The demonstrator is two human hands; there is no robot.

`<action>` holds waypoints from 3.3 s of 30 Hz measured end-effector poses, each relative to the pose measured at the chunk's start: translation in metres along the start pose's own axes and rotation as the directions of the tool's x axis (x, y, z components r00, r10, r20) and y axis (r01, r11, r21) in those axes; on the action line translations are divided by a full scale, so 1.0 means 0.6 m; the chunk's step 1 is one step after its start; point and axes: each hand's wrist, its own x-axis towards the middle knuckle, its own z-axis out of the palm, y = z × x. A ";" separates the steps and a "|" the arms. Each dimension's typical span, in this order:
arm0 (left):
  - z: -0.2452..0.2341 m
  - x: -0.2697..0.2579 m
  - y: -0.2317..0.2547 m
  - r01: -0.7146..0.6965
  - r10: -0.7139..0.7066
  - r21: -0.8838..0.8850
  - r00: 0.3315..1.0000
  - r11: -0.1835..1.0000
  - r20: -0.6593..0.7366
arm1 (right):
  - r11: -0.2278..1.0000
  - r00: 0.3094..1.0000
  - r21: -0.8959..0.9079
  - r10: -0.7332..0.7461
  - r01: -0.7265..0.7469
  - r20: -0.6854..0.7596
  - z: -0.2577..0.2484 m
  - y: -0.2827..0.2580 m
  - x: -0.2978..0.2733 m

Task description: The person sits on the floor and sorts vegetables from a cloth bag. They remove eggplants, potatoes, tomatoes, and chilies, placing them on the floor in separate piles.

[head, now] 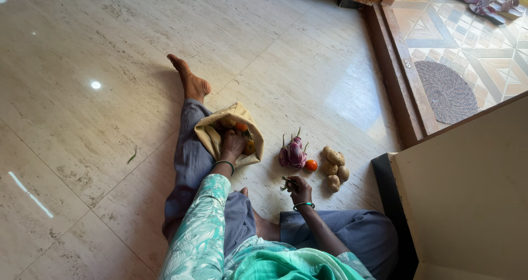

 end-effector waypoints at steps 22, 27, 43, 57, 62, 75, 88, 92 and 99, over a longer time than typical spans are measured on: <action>0.002 -0.026 -0.047 0.226 -0.288 -0.548 0.957 0.805 -0.029 | 0.990 0.992 0.067 0.123 -0.125 0.035 -0.008 -0.008 0.004; -0.001 -0.037 -0.040 0.340 -0.394 -0.664 0.916 0.666 0.074 | 0.988 0.989 0.062 0.136 -0.139 0.062 -0.010 -0.011 0.005; -0.051 -0.117 -0.014 0.118 -0.771 -0.989 0.636 0.089 0.007 | 0.991 0.990 0.046 0.124 -0.127 0.069 -0.017 -0.033 -0.004; -0.082 -0.247 0.038 -0.191 -0.432 -0.489 0.785 -0.851 0.444 | 0.974 0.974 0.130 0.164 -0.185 0.155 -0.014 -0.044 -0.018; -0.104 -0.302 0.183 0.145 -0.041 -0.383 0.898 -0.912 0.438 | 0.936 0.965 0.278 0.160 -0.215 0.206 -0.025 -0.045 -0.048; -0.082 -0.275 0.268 0.289 0.053 -0.728 0.943 -0.622 0.329 | 0.861 0.903 -0.274 -0.402 0.428 0.151 0.008 -0.099 -0.103; -0.072 -0.283 0.261 0.330 0.105 -0.642 0.926 -0.691 0.363 | 0.858 0.922 -0.341 -0.340 0.385 0.187 0.016 -0.069 -0.083; -0.071 -0.280 0.263 0.380 0.079 -0.600 0.881 -0.704 0.466 | 0.863 0.927 -0.338 -0.338 0.375 0.166 0.020 -0.065 -0.086; -0.065 -0.270 0.262 0.392 0.139 -0.578 0.891 -0.716 0.432 | 0.866 0.930 -0.340 -0.343 0.367 0.130 0.022 -0.047 -0.066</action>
